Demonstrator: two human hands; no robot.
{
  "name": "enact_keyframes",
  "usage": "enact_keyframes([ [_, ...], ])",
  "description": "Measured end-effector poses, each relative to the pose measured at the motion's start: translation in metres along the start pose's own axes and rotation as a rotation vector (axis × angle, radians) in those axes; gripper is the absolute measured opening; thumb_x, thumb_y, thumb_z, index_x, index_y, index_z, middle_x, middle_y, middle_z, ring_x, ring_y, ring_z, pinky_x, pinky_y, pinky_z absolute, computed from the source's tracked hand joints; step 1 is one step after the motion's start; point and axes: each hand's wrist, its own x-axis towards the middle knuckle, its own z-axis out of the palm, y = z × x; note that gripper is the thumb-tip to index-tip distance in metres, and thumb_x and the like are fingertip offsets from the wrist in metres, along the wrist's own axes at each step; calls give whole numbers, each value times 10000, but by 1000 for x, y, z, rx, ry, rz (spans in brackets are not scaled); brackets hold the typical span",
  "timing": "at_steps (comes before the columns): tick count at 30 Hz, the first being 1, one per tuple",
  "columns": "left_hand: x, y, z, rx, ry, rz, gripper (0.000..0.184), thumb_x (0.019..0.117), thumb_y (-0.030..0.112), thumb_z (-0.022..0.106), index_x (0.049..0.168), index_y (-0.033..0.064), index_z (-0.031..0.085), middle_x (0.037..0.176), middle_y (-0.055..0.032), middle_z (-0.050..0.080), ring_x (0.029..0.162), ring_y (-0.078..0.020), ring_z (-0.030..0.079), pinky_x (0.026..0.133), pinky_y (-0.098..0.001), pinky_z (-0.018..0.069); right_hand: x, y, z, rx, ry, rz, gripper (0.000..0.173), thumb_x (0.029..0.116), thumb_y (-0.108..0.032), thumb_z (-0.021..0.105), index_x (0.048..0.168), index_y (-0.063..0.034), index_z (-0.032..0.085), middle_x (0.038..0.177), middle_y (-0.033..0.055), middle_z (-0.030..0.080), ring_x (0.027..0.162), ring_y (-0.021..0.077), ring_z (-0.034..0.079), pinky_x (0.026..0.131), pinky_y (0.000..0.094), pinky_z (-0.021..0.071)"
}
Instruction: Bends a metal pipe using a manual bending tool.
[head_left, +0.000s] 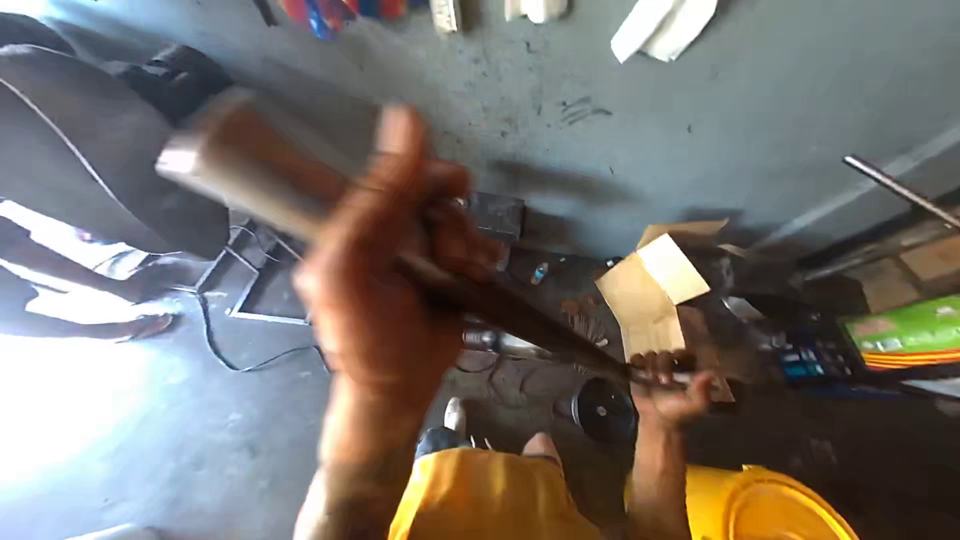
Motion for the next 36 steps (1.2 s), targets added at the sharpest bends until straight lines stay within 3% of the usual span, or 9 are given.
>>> enact_keyframes([
  [3, 26, 55, -66, 40, 182, 104, 498, 1127, 391, 238, 890, 151, 604, 591, 33, 535, 503, -118, 551, 562, -327, 577, 39, 38, 77, 53, -119, 50, 382, 958, -582, 593, 897, -233, 733, 628, -92, 602, 545, 76, 573, 601, 304, 558],
  [8, 61, 102, -170, -39, 238, 223, 666, 1091, 524, 85, 930, 124, 592, 585, 3, 537, 536, -144, 605, 588, -350, 602, 96, 62, 166, 133, -224, 123, 281, 1007, -394, 576, 888, -175, 706, 618, -50, 609, 545, 101, 590, 612, 308, 558],
  [12, 90, 123, -190, -78, 376, 241, 654, 1081, 550, 70, 916, 143, 554, 559, 20, 476, 514, -125, 566, 574, -332, 583, 139, 53, 215, -47, -226, 126, 334, 1047, -333, 427, 865, -193, 670, 573, -66, 569, 505, 88, 555, 576, 301, 544],
  [16, 134, 121, -197, -205, 381, 298, 664, 1082, 528, 54, 898, 108, 534, 551, -5, 461, 505, -150, 553, 576, -368, 587, 187, 23, 246, -189, -277, 0, 428, 1063, -351, 311, 916, -176, 673, 594, -57, 564, 497, 101, 541, 529, 305, 533],
  [20, 196, 102, -186, -332, 358, 325, 688, 1041, 598, 21, 820, 97, 438, 547, -53, 400, 499, -199, 494, 544, -427, 545, 235, -3, 258, -308, -300, -158, 436, 1063, -353, 241, 946, -165, 616, 579, -42, 530, 482, 128, 537, 506, 322, 529],
  [24, 266, 68, -168, -404, 296, 244, 567, 1059, 498, 110, 819, 91, 424, 533, -54, 385, 464, -180, 459, 481, -364, 491, 285, 0, 255, -328, -241, -269, 448, 1074, -319, 186, 941, -154, 581, 557, -33, 508, 476, 131, 543, 523, 315, 538],
  [27, 327, 32, -171, -463, 314, 167, 634, 1034, 578, 88, 750, 112, 410, 500, -36, 370, 444, -174, 456, 488, -366, 508, 321, 24, 248, -395, -181, -331, 429, 1075, -298, 219, 864, -153, 563, 540, -35, 494, 469, 127, 531, 524, 304, 531],
  [32, 427, -45, -199, -481, 324, 30, 579, 1050, 499, 144, 762, 108, 459, 507, -5, 380, 422, -139, 438, 483, -348, 521, 381, 82, 225, -480, -78, -341, 511, 1087, -337, 167, 808, -148, 550, 521, -36, 487, 448, 124, 517, 491, 300, 519],
  [36, 488, -95, -232, -536, 284, -54, 617, 1055, 546, 173, 772, 102, 495, 480, -8, 410, 402, -152, 469, 463, -361, 525, 422, 129, 218, -502, -84, -341, 435, 1078, -306, 283, 794, -146, 571, 517, -32, 512, 448, 129, 536, 496, 304, 528],
])
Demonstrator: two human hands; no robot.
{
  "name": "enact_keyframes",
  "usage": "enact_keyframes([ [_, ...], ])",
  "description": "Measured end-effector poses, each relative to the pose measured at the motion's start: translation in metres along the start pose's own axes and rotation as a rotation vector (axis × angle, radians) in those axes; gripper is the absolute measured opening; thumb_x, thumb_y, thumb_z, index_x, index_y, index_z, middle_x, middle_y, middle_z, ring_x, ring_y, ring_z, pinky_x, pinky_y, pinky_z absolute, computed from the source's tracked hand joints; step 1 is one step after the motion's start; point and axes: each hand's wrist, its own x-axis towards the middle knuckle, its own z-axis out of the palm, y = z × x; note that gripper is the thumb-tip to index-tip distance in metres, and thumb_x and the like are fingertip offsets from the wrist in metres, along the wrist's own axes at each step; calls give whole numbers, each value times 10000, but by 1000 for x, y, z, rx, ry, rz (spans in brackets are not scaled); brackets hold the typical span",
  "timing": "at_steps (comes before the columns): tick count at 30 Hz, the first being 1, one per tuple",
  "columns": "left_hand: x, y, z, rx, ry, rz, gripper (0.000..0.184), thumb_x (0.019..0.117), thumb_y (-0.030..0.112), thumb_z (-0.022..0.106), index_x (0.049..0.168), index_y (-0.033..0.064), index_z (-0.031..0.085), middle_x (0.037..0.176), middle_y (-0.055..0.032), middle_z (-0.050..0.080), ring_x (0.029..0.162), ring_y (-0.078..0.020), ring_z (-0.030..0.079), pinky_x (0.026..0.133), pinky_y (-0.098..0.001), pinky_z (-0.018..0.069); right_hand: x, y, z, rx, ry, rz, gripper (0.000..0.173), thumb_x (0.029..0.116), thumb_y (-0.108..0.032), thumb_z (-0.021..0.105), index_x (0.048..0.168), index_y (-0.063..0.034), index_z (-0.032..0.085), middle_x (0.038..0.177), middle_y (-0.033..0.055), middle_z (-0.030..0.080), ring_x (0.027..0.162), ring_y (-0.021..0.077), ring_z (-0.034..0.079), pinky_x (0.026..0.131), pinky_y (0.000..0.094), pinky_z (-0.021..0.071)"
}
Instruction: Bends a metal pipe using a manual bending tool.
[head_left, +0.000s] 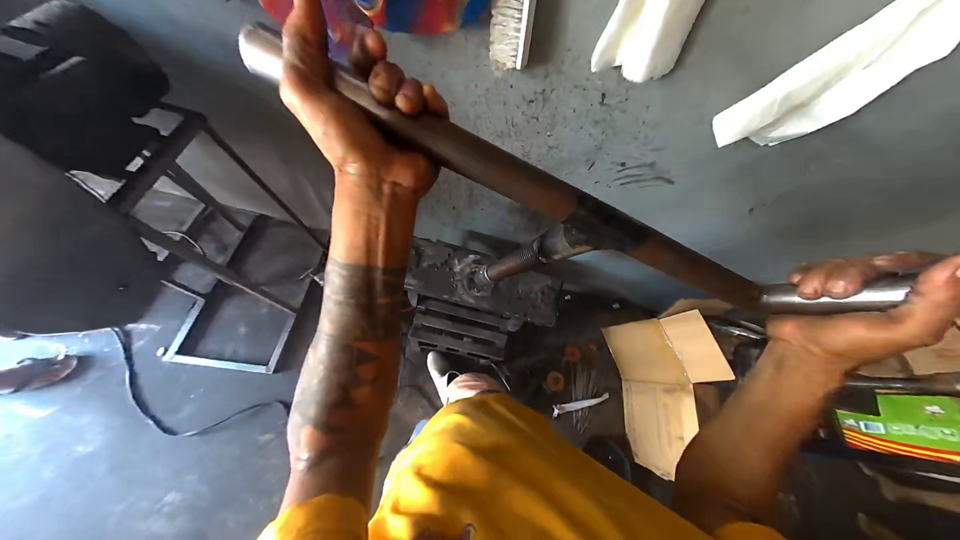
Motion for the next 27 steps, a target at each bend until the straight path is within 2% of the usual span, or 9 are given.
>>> enact_keyframes([
  [3, 38, -15, -23, -34, 4, -36, 641, 1058, 575, 191, 764, 98, 500, 480, -18, 436, 392, -160, 486, 444, -365, 529, 9, 34, 10, 2, 17, 3, 430, 1075, -297, 321, 770, -139, 581, 521, -24, 525, 448, 133, 542, 495, 308, 530],
  [6, 63, -24, -41, -66, -14, -56, 681, 1048, 592, 146, 751, 88, 494, 472, -27, 431, 391, -165, 484, 443, -373, 525, 13, 56, 17, -22, 45, 21, 437, 1080, -282, 301, 773, -136, 576, 522, -24, 525, 448, 132, 540, 490, 307, 529],
  [9, 77, -26, -42, -55, -9, -54, 697, 1035, 590, 91, 731, 87, 465, 466, -32, 407, 396, -168, 470, 453, -377, 520, 20, 65, 20, -36, 68, 47, 441, 1076, -282, 270, 772, -139, 557, 516, -21, 497, 442, 141, 522, 483, 321, 521],
  [13, 81, -26, -41, -15, 21, -56, 731, 1011, 596, 19, 754, 71, 458, 485, -43, 394, 416, -175, 463, 469, -378, 522, 22, 67, 15, -23, 82, 90, 468, 1074, -318, 223, 775, -138, 536, 529, -14, 472, 455, 150, 515, 484, 332, 512],
  [17, 78, -25, -45, -45, -39, -62, 772, 1001, 632, -4, 748, 67, 458, 479, -42, 384, 416, -177, 462, 473, -386, 519, 18, 65, 14, -12, 85, 110, 469, 1066, -364, 270, 773, -134, 556, 519, -14, 473, 452, 147, 509, 492, 337, 508],
  [22, 73, -20, -51, -76, -51, -52, 774, 1008, 636, 25, 738, 64, 470, 487, -47, 411, 422, -179, 484, 476, -396, 533, 13, 62, 15, -46, 60, 77, 481, 1067, -344, 265, 731, -128, 532, 515, -1, 474, 461, 163, 525, 511, 352, 524],
  [27, 66, -15, -62, -140, -54, -88, 759, 1014, 643, 81, 715, 66, 473, 480, -58, 430, 416, -197, 493, 471, -401, 527, 2, 58, 19, 2, 100, 75, 423, 1059, -323, 365, 753, -101, 554, 515, 6, 477, 457, 168, 519, 509, 348, 515],
])
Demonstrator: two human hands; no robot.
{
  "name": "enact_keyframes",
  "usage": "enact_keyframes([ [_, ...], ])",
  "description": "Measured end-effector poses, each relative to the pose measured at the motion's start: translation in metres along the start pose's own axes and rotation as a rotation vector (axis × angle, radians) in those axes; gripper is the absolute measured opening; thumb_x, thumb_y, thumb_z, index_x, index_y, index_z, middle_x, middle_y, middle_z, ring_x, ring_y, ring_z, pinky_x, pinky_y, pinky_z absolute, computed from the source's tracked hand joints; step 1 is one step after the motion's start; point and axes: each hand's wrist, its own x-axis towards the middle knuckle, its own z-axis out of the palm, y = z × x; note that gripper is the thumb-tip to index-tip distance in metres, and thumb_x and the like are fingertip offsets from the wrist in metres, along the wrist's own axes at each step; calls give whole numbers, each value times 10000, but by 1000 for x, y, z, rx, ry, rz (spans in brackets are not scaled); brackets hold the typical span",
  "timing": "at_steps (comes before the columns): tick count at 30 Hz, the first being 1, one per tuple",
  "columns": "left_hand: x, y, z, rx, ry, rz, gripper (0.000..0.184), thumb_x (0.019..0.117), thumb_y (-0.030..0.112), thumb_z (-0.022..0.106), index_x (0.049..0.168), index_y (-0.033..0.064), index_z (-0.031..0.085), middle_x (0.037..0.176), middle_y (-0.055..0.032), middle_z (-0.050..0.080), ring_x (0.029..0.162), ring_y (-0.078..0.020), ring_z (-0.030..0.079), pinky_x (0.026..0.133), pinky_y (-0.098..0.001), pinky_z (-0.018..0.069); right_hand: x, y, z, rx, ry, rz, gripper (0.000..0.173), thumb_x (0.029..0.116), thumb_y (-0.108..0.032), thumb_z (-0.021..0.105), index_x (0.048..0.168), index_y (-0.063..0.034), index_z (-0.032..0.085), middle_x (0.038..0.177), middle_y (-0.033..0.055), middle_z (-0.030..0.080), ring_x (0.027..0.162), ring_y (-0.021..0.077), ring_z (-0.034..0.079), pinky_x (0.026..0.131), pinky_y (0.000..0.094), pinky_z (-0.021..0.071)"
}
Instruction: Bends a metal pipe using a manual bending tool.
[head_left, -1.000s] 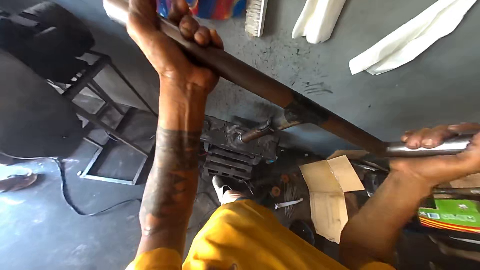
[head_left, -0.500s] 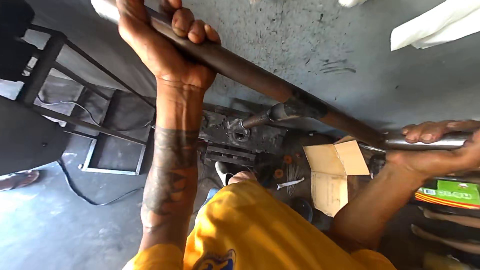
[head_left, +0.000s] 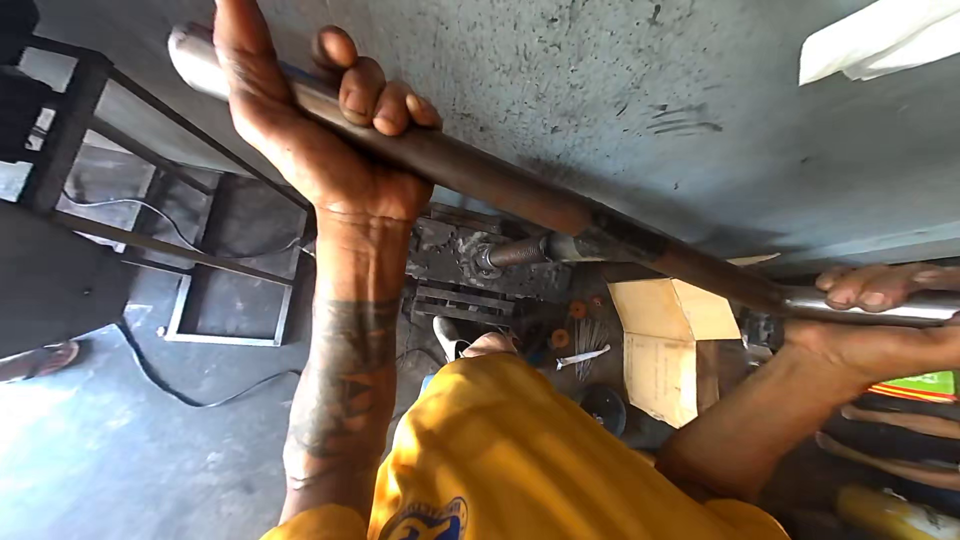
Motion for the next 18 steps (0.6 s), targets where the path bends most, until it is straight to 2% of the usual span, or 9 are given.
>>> enact_keyframes([
  [6, -8, 0, -25, -19, -1, -28, 770, 1016, 678, 87, 728, 86, 486, 477, -41, 442, 420, -191, 512, 482, -402, 539, -16, 3, 2, 8, -43, -13, 358, 1039, -341, 453, 811, -112, 607, 545, -8, 523, 474, 148, 536, 517, 331, 519],
  [13, -12, 6, -44, -10, -15, -24, 814, 988, 725, 48, 731, 88, 485, 472, -43, 430, 423, -200, 506, 481, -412, 531, -26, 8, 10, -33, -129, -58, 297, 1017, -351, 520, 812, -164, 627, 555, -38, 549, 467, 117, 542, 492, 296, 513],
  [18, -19, 13, -53, -28, -57, -27, 839, 976, 751, 56, 721, 87, 501, 490, -43, 458, 441, -195, 522, 483, -399, 525, -32, 13, 8, 17, -177, -59, 281, 980, -387, 589, 816, -172, 662, 575, -39, 571, 489, 116, 554, 517, 304, 519],
])
